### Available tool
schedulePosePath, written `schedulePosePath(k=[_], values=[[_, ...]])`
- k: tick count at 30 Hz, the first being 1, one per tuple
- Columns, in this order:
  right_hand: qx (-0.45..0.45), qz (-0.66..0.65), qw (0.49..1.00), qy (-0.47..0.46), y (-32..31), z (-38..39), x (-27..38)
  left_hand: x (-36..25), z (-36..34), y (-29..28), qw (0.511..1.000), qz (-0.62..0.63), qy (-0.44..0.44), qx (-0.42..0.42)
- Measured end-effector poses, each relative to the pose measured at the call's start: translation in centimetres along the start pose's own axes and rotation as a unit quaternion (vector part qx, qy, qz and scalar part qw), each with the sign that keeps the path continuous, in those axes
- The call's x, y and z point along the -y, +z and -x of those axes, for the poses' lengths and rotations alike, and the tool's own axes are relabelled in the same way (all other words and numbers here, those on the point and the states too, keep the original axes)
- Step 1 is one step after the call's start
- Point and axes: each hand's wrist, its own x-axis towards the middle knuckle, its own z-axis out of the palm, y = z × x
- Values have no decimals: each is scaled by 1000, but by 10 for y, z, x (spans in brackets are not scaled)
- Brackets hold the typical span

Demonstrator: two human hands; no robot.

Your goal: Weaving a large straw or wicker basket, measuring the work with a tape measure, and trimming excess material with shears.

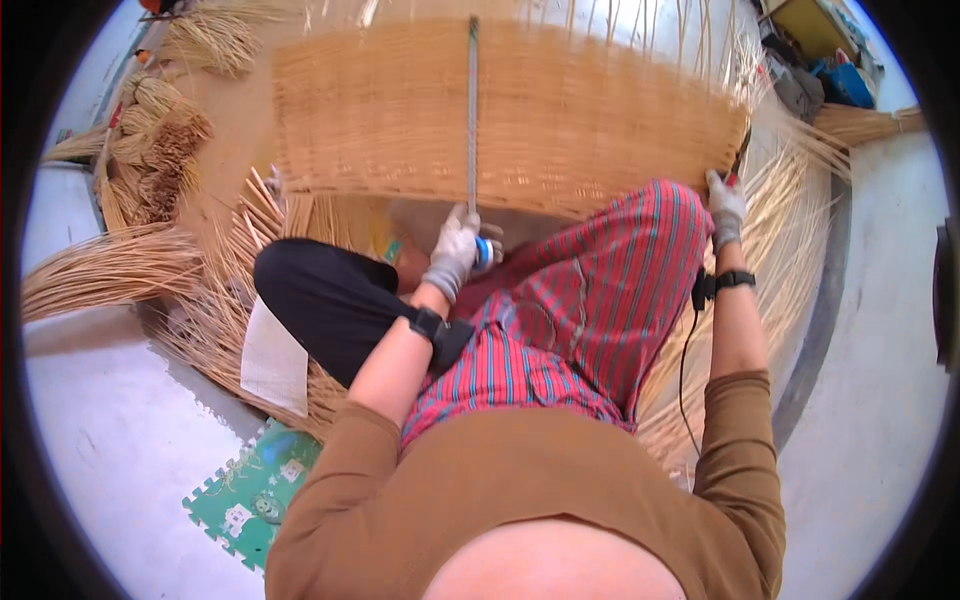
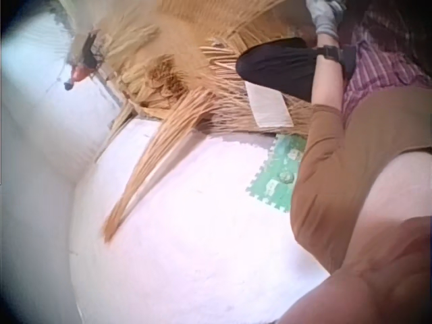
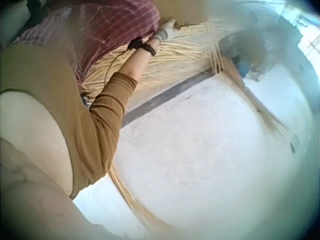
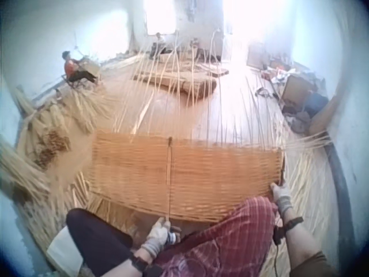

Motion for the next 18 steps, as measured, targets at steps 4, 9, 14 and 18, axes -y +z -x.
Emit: schedulePosePath(k=[4,9,14,18], values=[[-4,-45,999,29,3,18,-6,9,-11,-23,988,-60,127,-66],[9,-103,994,43,2,23,-5,-16,14,-56,997,16,54,-58],[-27,-69,997,20,4,22,-3,-20,20,-59,998,-25,-2,-49],[-64,-53,997,10,-7,-8,-40,-24,2,-39,998,-46,-23,-22]])
